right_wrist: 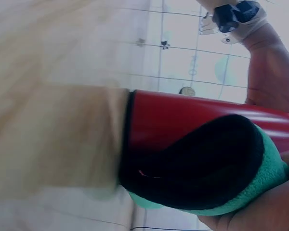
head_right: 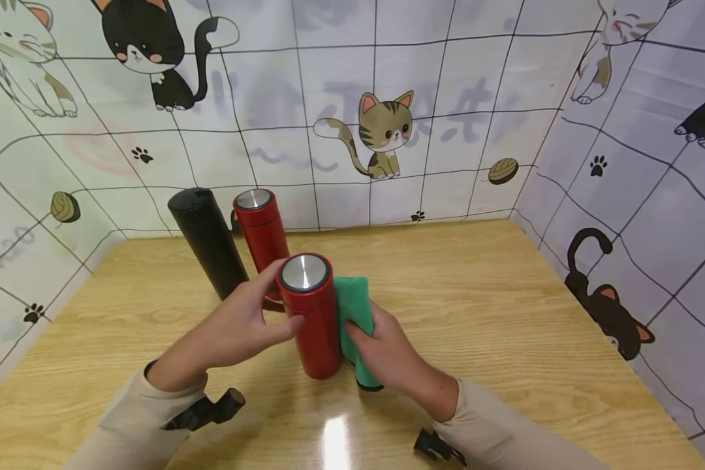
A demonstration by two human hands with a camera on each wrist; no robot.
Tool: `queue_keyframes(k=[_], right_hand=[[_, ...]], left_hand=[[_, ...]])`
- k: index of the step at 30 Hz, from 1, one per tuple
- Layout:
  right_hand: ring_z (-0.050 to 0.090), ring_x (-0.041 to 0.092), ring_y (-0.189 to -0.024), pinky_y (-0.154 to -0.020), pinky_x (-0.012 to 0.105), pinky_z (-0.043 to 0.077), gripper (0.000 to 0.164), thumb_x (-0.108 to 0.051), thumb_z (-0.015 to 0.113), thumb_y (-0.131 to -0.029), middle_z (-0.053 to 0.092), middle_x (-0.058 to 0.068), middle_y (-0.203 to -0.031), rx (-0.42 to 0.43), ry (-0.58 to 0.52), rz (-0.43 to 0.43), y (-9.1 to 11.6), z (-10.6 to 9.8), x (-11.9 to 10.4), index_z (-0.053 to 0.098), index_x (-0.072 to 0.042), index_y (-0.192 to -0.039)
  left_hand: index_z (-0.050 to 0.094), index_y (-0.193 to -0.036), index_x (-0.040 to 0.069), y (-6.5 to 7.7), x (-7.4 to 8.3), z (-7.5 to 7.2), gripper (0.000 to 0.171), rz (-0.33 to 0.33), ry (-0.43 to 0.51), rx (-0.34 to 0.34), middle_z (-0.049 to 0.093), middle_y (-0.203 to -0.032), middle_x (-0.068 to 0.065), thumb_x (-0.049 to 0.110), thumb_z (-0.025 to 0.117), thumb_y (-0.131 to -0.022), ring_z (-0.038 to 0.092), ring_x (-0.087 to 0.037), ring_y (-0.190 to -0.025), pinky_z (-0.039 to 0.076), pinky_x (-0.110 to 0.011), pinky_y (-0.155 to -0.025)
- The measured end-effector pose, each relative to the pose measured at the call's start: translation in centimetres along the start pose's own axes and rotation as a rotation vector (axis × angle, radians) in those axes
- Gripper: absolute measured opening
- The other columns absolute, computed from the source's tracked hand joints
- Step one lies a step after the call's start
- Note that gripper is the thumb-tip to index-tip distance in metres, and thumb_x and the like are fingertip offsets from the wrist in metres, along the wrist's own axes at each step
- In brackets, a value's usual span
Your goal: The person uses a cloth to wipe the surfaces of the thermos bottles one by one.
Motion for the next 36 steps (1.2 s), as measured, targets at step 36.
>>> queue_keyframes(k=[36], right_hand=[[0.063, 0.028, -0.116, -0.095, 0.035, 0.054, 0.037, -0.014, 0.049, -0.105, 0.061, 0.017, -0.134, -0.039, 0.017, -0.022, -0.1, 0.0, -0.4, 0.049, -0.003, -0.141]], left_hand=[[0.043, -0.143, 0.029, -0.3, 0.4, 0.2, 0.069, 0.059, 0.103, -0.043, 0.058, -0.131, 0.008, 0.020, 0.078, -0.084, 0.058, -0.018, -0.118, 0.059, -0.035, -0.086]])
Point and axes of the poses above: each hand's wrist, its own y-axis away from the middle knuckle, its own z-axis out of the palm, x = y × z, the point moved 7 cm from there along -y, towards the middle knuckle
